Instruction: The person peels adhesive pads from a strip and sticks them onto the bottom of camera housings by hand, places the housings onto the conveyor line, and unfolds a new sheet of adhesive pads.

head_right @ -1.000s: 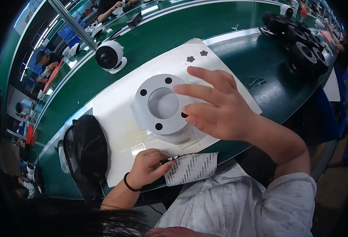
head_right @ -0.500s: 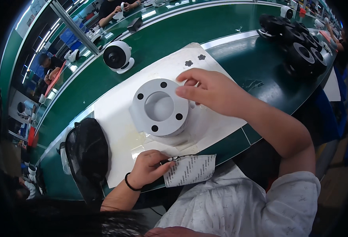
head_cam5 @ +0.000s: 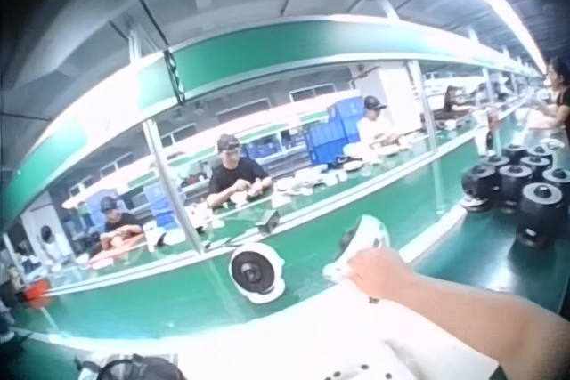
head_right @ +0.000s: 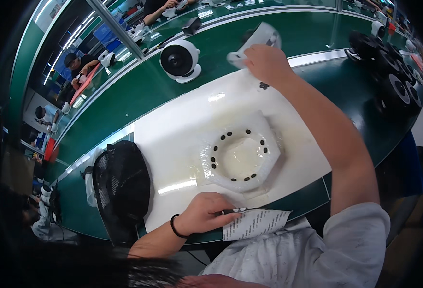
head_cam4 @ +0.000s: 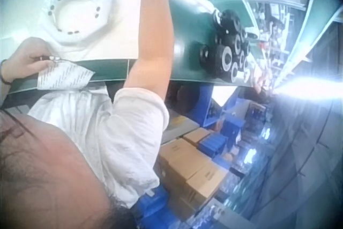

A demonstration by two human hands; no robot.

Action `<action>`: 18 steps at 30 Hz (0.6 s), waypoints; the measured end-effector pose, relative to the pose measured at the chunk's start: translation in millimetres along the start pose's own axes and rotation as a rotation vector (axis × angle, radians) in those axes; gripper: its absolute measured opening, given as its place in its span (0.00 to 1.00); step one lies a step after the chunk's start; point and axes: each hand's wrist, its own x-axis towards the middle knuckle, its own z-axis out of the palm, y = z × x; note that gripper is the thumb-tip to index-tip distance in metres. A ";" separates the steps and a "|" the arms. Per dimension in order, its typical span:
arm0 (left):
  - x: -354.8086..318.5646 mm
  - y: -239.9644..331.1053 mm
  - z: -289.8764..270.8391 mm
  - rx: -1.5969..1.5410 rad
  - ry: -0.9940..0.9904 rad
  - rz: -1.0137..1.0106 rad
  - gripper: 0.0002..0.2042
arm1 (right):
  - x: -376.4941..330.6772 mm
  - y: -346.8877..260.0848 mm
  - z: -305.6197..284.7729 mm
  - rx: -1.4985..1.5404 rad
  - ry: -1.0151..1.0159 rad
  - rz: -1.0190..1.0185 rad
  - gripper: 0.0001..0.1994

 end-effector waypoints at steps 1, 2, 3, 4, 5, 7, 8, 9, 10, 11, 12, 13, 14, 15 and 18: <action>1.0 -1.1 0.0 0.005 0.004 -0.003 0.08 | 2.0 25.0 26.0 -0.414 0.161 -0.235 0.04; 1.5 -1.2 -0.1 -0.021 -0.014 -0.001 0.09 | 2.5 44.4 38.2 -0.480 0.148 -0.170 0.03; 1.5 0.0 -1.5 -0.044 -0.029 0.000 0.09 | 3.2 60.0 44.3 -0.543 0.137 -0.105 0.03; -3.8 -0.2 -6.4 -0.037 -0.040 -0.011 0.09 | 2.5 64.9 52.2 -0.578 0.077 -0.074 0.05; -4.1 -1.0 -7.3 -0.033 -0.029 -0.016 0.09 | 4.3 65.9 57.5 -0.617 0.056 -0.029 0.06; -5.4 -2.5 -8.3 -0.050 -0.047 -0.005 0.10 | 9.6 59.4 66.8 -0.645 0.037 0.018 0.07; -6.7 -2.9 -9.3 -0.053 -0.042 -0.006 0.10 | 12.4 52.6 69.2 -0.644 0.034 0.012 0.07; -7.5 -3.0 -10.3 -0.052 -0.039 -0.005 0.09 | 15.7 44.3 72.3 -0.622 -0.159 0.092 0.08; -8.5 -3.6 -11.9 -0.046 -0.034 -0.004 0.09 | 21.2 33.1 74.2 -0.593 -0.347 0.170 0.08; -9.4 -4.1 -12.7 -0.045 -0.029 -0.003 0.09 | 27.4 26.2 77.5 -0.611 -0.521 0.136 0.09; -9.8 -4.4 -12.8 -0.044 -0.031 0.002 0.09 | 28.8 16.9 78.8 -0.612 -0.518 0.132 0.09; -12.6 -5.8 -13.8 -0.039 -0.025 -0.007 0.09 | 30.7 -6.3 82.4 -0.585 -0.494 0.073 0.09; -13.1 -6.7 -14.6 -0.035 -0.023 -0.008 0.09 | 35.3 -24.7 83.9 -0.566 -0.466 0.026 0.10; -13.4 -7.6 -14.5 -0.047 -0.021 -0.009 0.10 | 44.5 -41.4 90.3 -0.473 -0.543 -0.002 0.11; -17.8 -8.9 -16.3 -0.056 -0.029 -0.003 0.10 | 63.9 -86.3 105.2 -0.112 -0.705 0.029 0.18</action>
